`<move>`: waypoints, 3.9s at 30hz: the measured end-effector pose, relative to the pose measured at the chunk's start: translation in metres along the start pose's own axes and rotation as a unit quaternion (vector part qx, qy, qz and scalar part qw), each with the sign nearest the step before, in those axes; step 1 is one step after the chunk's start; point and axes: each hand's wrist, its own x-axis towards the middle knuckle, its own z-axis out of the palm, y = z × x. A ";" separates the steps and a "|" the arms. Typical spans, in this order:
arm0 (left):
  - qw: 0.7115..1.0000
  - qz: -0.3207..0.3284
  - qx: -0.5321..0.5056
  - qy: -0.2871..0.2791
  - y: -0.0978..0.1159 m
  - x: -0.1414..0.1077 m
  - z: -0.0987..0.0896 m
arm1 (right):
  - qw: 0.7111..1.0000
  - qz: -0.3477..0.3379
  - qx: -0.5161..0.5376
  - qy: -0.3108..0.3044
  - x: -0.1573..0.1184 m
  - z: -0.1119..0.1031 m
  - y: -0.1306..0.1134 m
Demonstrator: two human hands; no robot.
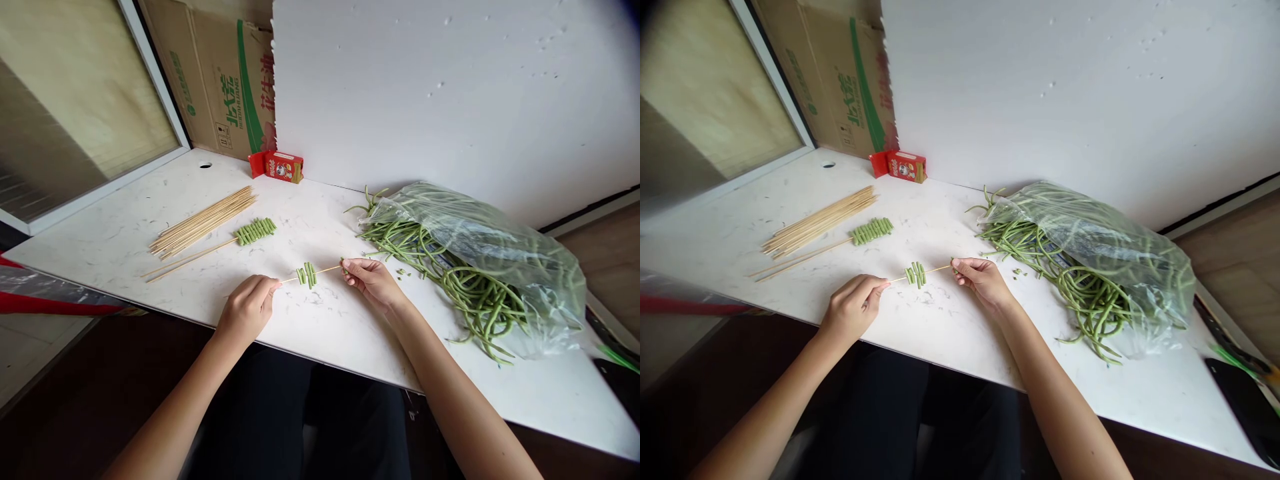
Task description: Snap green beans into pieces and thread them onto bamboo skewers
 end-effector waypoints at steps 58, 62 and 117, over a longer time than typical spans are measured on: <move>1.000 -0.008 -0.012 0.026 0.001 0.001 -0.002 | 0.997 -0.049 -0.015 0.053 -0.004 0.016 0.002; 0.999 -0.010 -0.009 0.033 0.003 0.004 -0.003 | 0.998 -0.051 0.000 0.038 -0.006 0.015 -0.003; 0.999 -0.030 -0.009 0.023 0.001 0.000 -0.002 | 0.984 -0.131 -0.072 0.094 -0.011 0.027 0.005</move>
